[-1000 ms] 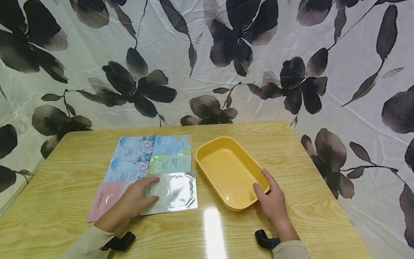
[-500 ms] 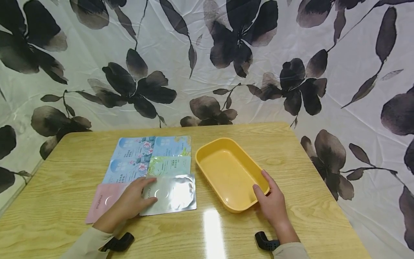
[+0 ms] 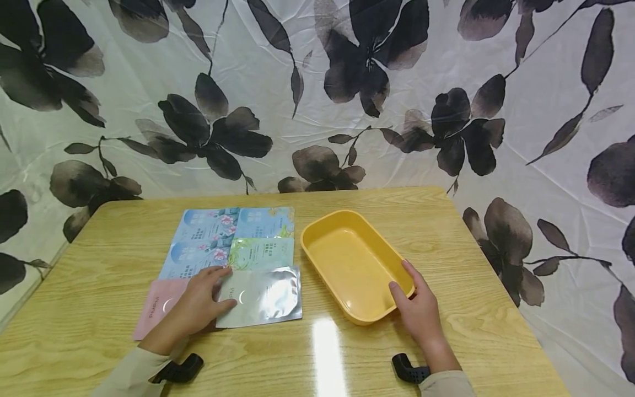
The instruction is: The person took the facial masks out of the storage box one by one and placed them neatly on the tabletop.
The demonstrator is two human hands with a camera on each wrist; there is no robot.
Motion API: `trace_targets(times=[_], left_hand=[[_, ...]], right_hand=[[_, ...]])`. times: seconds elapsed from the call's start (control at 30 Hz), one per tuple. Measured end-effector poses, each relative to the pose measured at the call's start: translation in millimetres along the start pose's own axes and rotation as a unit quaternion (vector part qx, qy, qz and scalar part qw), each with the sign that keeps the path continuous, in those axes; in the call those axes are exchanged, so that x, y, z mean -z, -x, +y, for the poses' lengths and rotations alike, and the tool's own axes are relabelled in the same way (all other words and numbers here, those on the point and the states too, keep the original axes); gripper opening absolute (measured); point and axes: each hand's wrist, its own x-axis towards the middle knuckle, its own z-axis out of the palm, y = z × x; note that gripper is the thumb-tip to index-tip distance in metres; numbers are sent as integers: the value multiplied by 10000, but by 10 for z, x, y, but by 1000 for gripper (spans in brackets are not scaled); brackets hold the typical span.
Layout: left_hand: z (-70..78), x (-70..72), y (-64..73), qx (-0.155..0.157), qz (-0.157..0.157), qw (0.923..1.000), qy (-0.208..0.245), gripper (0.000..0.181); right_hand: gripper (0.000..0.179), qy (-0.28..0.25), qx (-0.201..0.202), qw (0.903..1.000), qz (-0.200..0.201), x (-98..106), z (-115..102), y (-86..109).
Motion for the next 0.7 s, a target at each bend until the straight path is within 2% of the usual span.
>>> trace_targets(times=[0.27, 0.53, 0.7], left_hand=[[-38, 48, 12, 136, 26, 9998, -156, 66], [-62, 190, -27, 62, 347, 9975, -618, 63], [-105, 346, -94, 22, 449, 9956, -826, 65]], right_hand=[[56, 8, 32, 10000, -52, -7, 18, -11], [55, 18, 623, 9978, -227, 71, 5, -107], [59, 532, 979, 9938, 62, 198, -41, -159]])
